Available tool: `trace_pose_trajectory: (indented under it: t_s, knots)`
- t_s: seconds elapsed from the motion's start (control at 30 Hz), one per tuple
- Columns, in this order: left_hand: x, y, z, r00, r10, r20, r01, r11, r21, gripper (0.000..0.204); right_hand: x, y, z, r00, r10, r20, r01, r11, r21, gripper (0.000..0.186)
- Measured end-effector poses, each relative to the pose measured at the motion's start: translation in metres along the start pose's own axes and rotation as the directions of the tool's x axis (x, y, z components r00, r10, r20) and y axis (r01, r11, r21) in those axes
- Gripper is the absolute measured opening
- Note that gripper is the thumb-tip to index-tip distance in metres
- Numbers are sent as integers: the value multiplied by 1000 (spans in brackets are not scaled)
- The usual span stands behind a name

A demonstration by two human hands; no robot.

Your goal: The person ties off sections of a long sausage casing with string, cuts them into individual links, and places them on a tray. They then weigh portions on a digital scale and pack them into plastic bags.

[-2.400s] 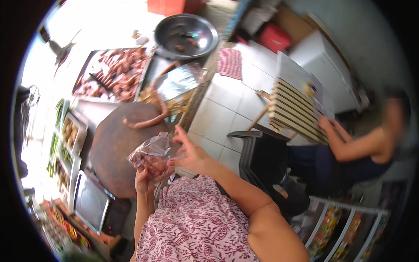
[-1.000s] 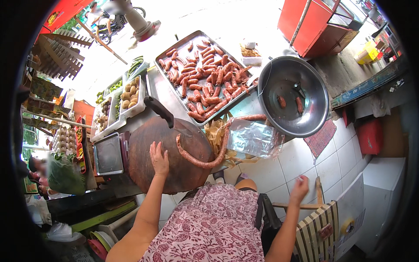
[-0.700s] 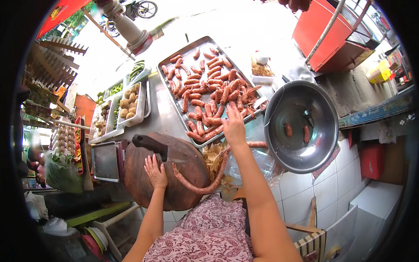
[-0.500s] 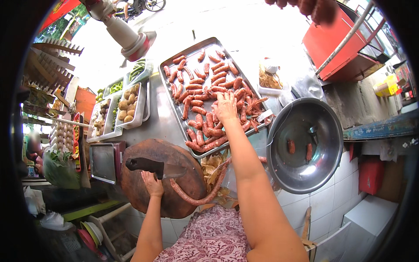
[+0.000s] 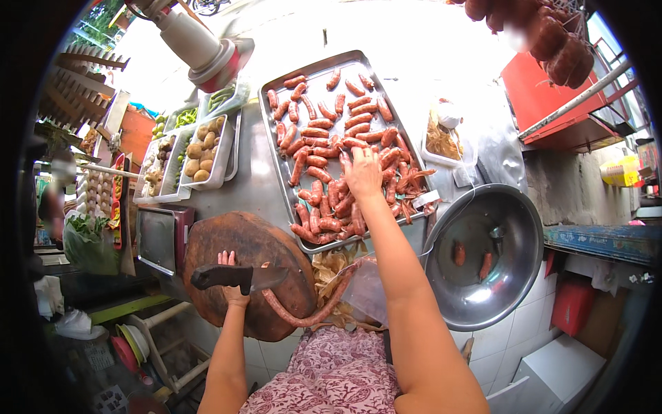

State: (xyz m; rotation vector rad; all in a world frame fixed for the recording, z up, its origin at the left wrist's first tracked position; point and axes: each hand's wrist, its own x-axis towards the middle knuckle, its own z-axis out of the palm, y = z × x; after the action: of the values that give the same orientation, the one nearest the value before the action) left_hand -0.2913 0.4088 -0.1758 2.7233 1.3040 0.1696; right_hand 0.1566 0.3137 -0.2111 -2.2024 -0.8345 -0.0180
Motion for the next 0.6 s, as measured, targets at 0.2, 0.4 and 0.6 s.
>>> trace_pose_trajectory:
  t_s: [0.2,0.4,0.6]
  knots:
    - [0,1,-3,1000,-2,13,3,1000,-1,64,-2,-12,31,924,45,379,122,907,-403,22]
    - [-1,-2,-1,1000,-4,-6,4,999,-46,64,11,-19,14,878,8,478,182,919,-349,15]
    - [-2,-6,1,1000,6,-26,-8,998,-56,64,32,-45,65,822,-298,485,448,864,-229,49]
